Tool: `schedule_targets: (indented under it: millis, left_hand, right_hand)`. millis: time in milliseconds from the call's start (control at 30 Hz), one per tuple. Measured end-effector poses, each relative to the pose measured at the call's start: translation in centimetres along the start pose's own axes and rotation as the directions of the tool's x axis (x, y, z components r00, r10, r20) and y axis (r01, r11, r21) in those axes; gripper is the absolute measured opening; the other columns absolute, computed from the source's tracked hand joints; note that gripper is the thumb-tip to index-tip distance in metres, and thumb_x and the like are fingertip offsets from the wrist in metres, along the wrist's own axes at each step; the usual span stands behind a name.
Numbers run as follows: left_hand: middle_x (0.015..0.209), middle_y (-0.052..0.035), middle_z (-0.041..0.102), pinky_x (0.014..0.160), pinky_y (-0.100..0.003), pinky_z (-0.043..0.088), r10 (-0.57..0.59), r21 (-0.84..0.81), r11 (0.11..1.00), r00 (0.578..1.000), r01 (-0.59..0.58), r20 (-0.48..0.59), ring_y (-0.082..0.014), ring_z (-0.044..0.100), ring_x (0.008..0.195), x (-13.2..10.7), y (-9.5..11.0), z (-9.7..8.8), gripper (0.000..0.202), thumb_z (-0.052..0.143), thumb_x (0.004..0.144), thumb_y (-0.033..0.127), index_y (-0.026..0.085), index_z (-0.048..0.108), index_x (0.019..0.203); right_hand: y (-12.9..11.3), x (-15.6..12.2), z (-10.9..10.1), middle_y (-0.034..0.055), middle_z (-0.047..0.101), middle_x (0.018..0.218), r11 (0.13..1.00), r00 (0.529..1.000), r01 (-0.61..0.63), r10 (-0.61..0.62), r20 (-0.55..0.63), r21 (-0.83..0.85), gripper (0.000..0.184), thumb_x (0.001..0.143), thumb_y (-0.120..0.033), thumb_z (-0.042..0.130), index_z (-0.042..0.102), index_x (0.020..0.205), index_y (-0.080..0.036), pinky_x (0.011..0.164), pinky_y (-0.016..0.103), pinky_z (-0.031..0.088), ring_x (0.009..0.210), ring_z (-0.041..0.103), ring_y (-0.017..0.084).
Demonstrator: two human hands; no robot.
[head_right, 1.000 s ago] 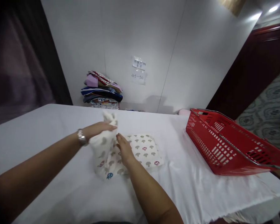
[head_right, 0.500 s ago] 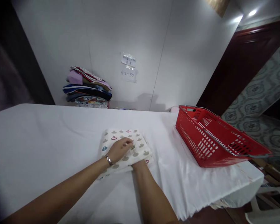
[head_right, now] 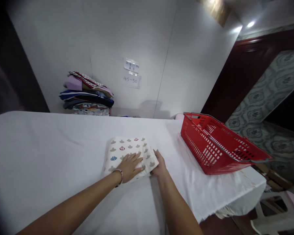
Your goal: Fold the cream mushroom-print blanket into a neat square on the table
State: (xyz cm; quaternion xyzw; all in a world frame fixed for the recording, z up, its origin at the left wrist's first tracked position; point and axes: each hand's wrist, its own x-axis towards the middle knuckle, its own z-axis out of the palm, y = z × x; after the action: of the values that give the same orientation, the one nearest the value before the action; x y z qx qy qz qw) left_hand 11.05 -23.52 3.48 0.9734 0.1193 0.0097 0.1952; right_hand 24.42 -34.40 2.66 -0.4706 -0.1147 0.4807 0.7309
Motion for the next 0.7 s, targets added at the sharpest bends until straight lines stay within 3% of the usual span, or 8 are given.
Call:
schedule_targets:
  millis: [67,167,267,367,500,600,700]
  left_hand:
    - [0.149,-0.0063,0.021,0.109,-0.053,0.007,0.005,0.001,1.0,1.0,-0.005,-0.007,-0.0285,0.014,0.137,0.0,-0.1,0.3,0.065,0.025,0.084,0.062,0.025,0.036,0.136]
    - [0.148,-0.0074,0.024,0.109,-0.053,0.01,0.014,-0.021,1.0,1.0,-0.014,-0.005,-0.0287,0.017,0.136,-0.4,0.3,-0.1,0.064,0.026,0.084,0.062,0.025,0.04,0.133]
    - [0.146,-0.0062,0.031,0.109,-0.052,0.011,0.037,-0.038,0.998,0.996,-0.04,-0.075,-0.0271,0.021,0.136,-1.1,0.4,-1.3,0.058,0.027,0.085,0.06,0.026,0.047,0.127]
    - [0.143,-0.0053,0.036,0.11,-0.05,0.01,0.0,-0.019,1.0,0.973,-0.004,-0.232,-0.025,0.021,0.136,-2.2,-0.9,-2.6,0.051,0.035,0.085,0.056,0.026,0.051,0.123]
    - [0.146,-0.0086,0.031,0.109,-0.049,0.017,-0.258,-0.124,0.966,0.887,0.228,-0.384,-0.026,0.02,0.136,-3.5,-4.5,-2.7,0.051,0.04,0.084,0.049,0.021,0.048,0.125]
    - [0.147,-0.0085,0.027,0.108,-0.044,0.025,-0.441,-0.303,0.888,0.824,0.345,-0.356,-0.0256,0.024,0.135,-4.2,-6.6,-1.6,0.05,0.043,0.083,0.045,0.02,0.046,0.127]
    - [0.148,-0.0082,0.024,0.108,-0.039,0.028,-0.567,-0.487,0.792,0.741,0.369,-0.359,-0.023,0.025,0.134,-4.4,-7.4,-0.8,0.053,0.043,0.083,0.047,0.021,0.041,0.13]
  right_hand:
    - [-0.8,-0.7,-1.1,0.0094,0.066,0.103,0.998,0.999,-0.012,0.009,-0.054,-0.054,0.05,0.088,-0.052,0.036,0.05,0.12,-0.016,0.074,0.037,0.049,0.092,0.062,0.024]
    - [-2.0,-1.0,-1.4,0.0096,0.066,0.102,0.956,0.996,-0.03,0.004,-0.088,-0.29,0.061,0.079,-0.048,0.056,0.042,0.13,-0.017,0.071,0.033,0.049,0.085,0.064,0.022]
    - [-3.2,-0.8,-1.1,0.0074,0.066,0.096,0.837,0.992,0.0,-0.069,-0.107,-0.548,0.087,0.068,-0.034,0.071,0.026,0.14,-0.015,0.068,0.029,0.049,0.078,0.063,0.019]
    - [-4.1,-0.5,-1.1,0.0032,0.066,0.081,0.696,0.991,-0.031,-0.071,-0.112,-0.718,0.086,0.067,-0.024,0.07,0.027,0.14,-0.013,0.059,0.026,0.047,0.067,0.061,0.017]
    - [-3.7,0.1,-2.3,0.0015,0.064,0.076,0.498,0.976,-0.016,-0.18,-0.122,-0.867,0.061,0.07,-0.016,0.059,0.046,0.129,-0.015,0.058,0.024,0.044,0.066,0.06,0.015]
    - [-2.8,0.6,-3.2,0.0033,0.066,0.082,0.275,0.966,-0.03,-0.24,-0.099,-0.961,0.044,0.068,-0.014,0.056,0.061,0.111,-0.017,0.068,0.027,0.045,0.077,0.06,0.019]
    - [-2.4,1.0,-3.4,0.0052,0.066,0.093,0.196,0.955,-0.042,-0.279,-0.096,-0.98,0.047,0.063,-0.013,0.059,0.061,0.11,-0.02,0.079,0.032,0.043,0.089,0.059,0.022]
